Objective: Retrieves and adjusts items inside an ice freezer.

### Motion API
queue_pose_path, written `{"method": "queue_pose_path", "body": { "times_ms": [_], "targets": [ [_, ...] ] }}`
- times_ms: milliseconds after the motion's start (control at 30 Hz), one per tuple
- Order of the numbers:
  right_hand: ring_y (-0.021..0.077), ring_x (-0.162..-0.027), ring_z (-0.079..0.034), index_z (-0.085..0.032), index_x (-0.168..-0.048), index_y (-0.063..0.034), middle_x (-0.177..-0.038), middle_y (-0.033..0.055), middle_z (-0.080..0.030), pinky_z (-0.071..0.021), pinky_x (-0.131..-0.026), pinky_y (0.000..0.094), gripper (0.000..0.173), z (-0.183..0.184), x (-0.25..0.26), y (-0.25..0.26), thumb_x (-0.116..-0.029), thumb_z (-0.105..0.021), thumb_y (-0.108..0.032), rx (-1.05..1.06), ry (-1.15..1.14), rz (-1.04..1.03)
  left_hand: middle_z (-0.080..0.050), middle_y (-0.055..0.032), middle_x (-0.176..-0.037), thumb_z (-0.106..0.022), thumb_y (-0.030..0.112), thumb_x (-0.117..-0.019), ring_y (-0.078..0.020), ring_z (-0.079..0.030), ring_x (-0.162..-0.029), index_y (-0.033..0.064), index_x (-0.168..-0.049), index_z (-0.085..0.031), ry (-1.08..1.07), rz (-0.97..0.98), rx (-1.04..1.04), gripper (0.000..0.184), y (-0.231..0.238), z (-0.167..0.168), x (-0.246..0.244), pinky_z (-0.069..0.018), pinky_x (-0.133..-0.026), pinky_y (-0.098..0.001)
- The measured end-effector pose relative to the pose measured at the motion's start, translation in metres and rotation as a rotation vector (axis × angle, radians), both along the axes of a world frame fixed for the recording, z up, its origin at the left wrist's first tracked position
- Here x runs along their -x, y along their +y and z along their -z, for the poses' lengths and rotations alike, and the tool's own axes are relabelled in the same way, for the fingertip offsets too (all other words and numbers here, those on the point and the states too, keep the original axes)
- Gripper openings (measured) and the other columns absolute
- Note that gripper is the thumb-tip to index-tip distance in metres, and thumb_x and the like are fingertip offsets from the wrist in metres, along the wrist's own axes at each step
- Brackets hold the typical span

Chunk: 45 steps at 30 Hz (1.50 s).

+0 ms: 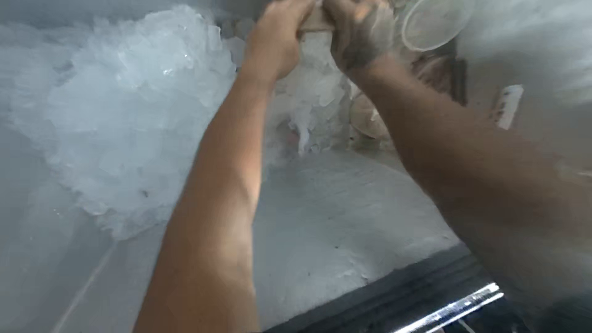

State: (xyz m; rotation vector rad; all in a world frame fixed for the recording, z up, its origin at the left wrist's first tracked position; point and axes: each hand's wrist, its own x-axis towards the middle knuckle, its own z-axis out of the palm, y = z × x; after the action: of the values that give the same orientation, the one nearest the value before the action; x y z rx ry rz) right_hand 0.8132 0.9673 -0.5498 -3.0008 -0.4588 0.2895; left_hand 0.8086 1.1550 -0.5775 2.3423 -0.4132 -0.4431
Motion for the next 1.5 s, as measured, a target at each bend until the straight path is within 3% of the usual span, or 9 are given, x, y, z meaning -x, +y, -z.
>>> {"method": "queue_pose_path", "body": {
  "times_ms": [300,533,633,767,967,1100,1167,1333,1500],
  "targets": [
    [0.0452,-0.117,-0.062,-0.069,-0.123,-0.0067,-0.125,0.0259,-0.062,-0.0534,-0.094,0.0578,0.027,0.010,0.056,-0.045,-0.1006,-0.054,-0.011,0.090,0.258,0.147,-0.064,-0.0113,-0.131,-0.075,0.012,-0.0853,-0.0344,-0.056,-0.128,0.0227,-0.133,-0.067,0.035,0.216,-0.055,0.049,-0.063,0.027,0.020,-0.0495,-0.105,-0.0518],
    [0.0422,-0.104,-0.066,-0.070,-0.121,-0.0014,-0.114,0.0238,-0.066,-0.0593,-0.080,0.0527,0.027,-0.018,0.187,-0.027,-0.0953,-0.064,-0.007,-0.045,0.485,-0.069,-0.066,-0.0093,-0.125,-0.078,0.012,-0.0815,-0.0342,-0.062,-0.115,0.0232,-0.135,-0.066,0.186,0.362,-0.094,0.056,-0.022,0.000,0.167,-0.0576,-0.087,-0.0514],
    [0.0424,-0.098,-0.068,-0.069,-0.122,0.0014,-0.111,0.0253,-0.067,-0.0605,-0.070,0.0490,0.029,-0.039,0.210,-0.018,-0.0939,-0.062,-0.004,-0.116,0.366,-0.239,-0.063,-0.0091,-0.131,-0.082,0.042,-0.0812,-0.0312,-0.059,-0.120,0.0227,-0.143,-0.058,0.361,0.505,-0.013,0.070,0.015,-0.038,0.166,-0.0560,-0.092,-0.0489],
    [0.0405,-0.098,-0.067,-0.071,-0.112,-0.0011,-0.106,0.0215,-0.066,-0.0592,-0.068,0.0480,0.021,-0.049,0.196,-0.015,-0.0925,-0.064,-0.006,-0.134,0.370,-0.308,-0.059,-0.0127,-0.135,-0.076,0.059,-0.0833,-0.0292,-0.060,-0.122,0.0170,-0.147,-0.055,0.454,0.362,0.070,0.079,0.050,-0.025,0.107,-0.0547,-0.096,-0.0528],
    [0.0427,-0.100,-0.066,-0.070,-0.112,-0.0027,-0.105,0.0219,-0.066,-0.0576,-0.077,0.0555,0.021,-0.061,0.114,-0.042,-0.0916,-0.065,-0.001,-0.048,0.351,-0.172,-0.041,-0.0214,-0.158,-0.078,0.030,-0.0889,-0.0422,-0.038,-0.146,0.0061,-0.156,-0.039,0.236,0.134,-0.450,0.081,0.020,0.070,0.006,-0.0398,-0.114,-0.0598],
    [0.0518,-0.111,-0.061,-0.065,-0.118,-0.0006,-0.117,0.0295,-0.061,-0.0533,-0.081,0.0645,0.023,-0.051,0.039,-0.041,-0.1009,-0.051,-0.006,-0.005,0.164,0.035,-0.050,-0.0176,-0.153,-0.057,0.000,-0.0930,-0.0278,-0.057,-0.131,0.0032,-0.152,-0.043,0.276,-0.460,0.276,0.061,0.010,0.088,-0.007,-0.0530,-0.101,-0.0451],
    [0.0474,-0.117,-0.060,-0.067,-0.119,-0.0029,-0.122,0.0273,-0.061,-0.0512,-0.093,0.0602,0.027,-0.019,0.009,-0.030,-0.0957,-0.054,-0.003,-0.056,0.085,0.117,-0.041,-0.0146,-0.159,-0.061,-0.009,-0.0799,-0.0237,-0.047,-0.140,0.0058,-0.157,-0.035,0.143,-0.365,0.592,0.082,0.017,0.074,-0.002,-0.0488,-0.108,-0.0393],
    [0.0357,-0.121,-0.064,-0.074,-0.123,-0.0157,-0.129,0.0157,-0.068,-0.0497,-0.104,0.0543,0.041,0.069,-0.041,0.011,-0.0848,-0.067,-0.001,-0.301,0.196,0.126,-0.066,-0.0084,-0.128,-0.085,0.029,-0.0786,-0.0245,-0.062,-0.123,0.0137,-0.130,-0.062,-0.071,-0.111,0.003,0.058,0.059,0.055,-0.027,-0.0507,-0.105,-0.0488],
    [0.0391,-0.113,-0.064,-0.075,-0.115,-0.0140,-0.121,0.0182,-0.067,-0.0524,-0.096,0.0579,0.032,0.060,-0.020,0.021,-0.0853,-0.067,-0.004,-0.219,0.234,-0.040,-0.071,-0.0064,-0.122,-0.077,0.005,-0.0782,-0.0247,-0.068,-0.114,0.0169,-0.127,-0.069,0.002,-0.206,-0.102,0.050,0.042,0.049,-0.003,-0.0559,-0.098,-0.0523]
  ]
}}
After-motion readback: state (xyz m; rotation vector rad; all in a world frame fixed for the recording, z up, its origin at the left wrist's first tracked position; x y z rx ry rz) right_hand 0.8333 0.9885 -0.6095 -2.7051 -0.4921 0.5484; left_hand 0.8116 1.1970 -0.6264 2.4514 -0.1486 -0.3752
